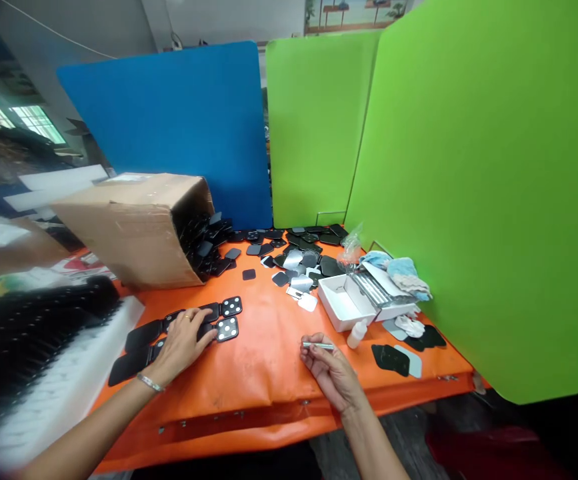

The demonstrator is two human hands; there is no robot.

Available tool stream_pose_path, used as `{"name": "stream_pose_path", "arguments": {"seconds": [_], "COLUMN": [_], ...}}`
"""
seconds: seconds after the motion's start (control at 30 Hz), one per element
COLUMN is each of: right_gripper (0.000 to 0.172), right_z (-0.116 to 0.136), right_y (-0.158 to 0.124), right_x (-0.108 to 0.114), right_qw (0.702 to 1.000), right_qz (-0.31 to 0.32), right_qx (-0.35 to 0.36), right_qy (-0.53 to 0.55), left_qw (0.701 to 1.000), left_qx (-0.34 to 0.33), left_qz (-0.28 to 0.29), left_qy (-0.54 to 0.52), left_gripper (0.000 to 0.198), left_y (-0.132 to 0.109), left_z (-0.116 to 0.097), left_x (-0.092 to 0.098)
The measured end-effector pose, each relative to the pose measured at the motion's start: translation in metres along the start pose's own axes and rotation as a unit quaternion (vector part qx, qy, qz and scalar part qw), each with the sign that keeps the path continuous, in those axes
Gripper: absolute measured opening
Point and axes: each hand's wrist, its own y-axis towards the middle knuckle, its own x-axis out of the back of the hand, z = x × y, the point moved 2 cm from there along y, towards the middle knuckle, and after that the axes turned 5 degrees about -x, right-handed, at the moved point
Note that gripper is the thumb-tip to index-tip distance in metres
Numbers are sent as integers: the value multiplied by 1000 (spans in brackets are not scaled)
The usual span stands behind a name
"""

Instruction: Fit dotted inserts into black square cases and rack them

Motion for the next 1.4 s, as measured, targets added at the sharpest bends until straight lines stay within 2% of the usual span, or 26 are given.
{"name": "stream_pose_path", "arguments": {"seconds": [0.1,0.2,0.33,0.4,0.47,0.57,0.63,0.8,0.93,1.0,1.07,1.13,1.27,1.33,1.4], "right_gripper": [18,17,17,17,18,20,21,19,21,23,26,27,24,20,18], "right_z": [1,2,3,3,3,3,4,4,6,6,6,5,-8,-19,-29], "right_y": [0,0,-1,-1,-1,-1,-1,-2,-5,-6,-7,-9,-24,-38,-55], "right_x": [-2,-3,-5,-6,-6,-6,-6,-5,-10,-13,-14,-14,-14,-14,-13], "right_qw": [1000,1000,1000,1000,1000,1000,1000,999,987,973,967,973,985,983,982], "right_qz": [-2,7,14,19,22,17,16,35,83,107,123,139,170,164,137], "right_qx": [-3,-3,-2,3,7,8,8,18,39,31,15,7,-11,-39,-86], "right_qy": [-9,-2,14,15,14,12,9,-7,-132,-201,-223,-184,2,75,100], "left_qw": [998,990,972,965,962,960,959,952,938,924,907,875,777,751,735], "left_qx": [-50,-109,-182,-202,-206,-198,-187,-165,-153,-156,-167,-150,-55,-34,-25], "left_qz": [-4,21,103,123,131,151,167,195,222,244,270,308,379,398,418], "left_qy": [-50,-86,-112,-118,-122,-128,-134,-167,-217,-249,-277,-343,-500,-525,-534], "left_gripper": [35,29,18,15,20,31,28,20,21,21,22,28,41,50,62], "left_y": [33,75,126,147,165,185,192,191,180,175,171,164,140,120,96], "left_z": [-11,-33,-78,-101,-120,-137,-140,-129,-123,-126,-133,-143,-161,-167,-170], "left_x": [9,6,-23,-41,-57,-75,-81,-80,-70,-64,-54,-43,-22,-17,-15]}}
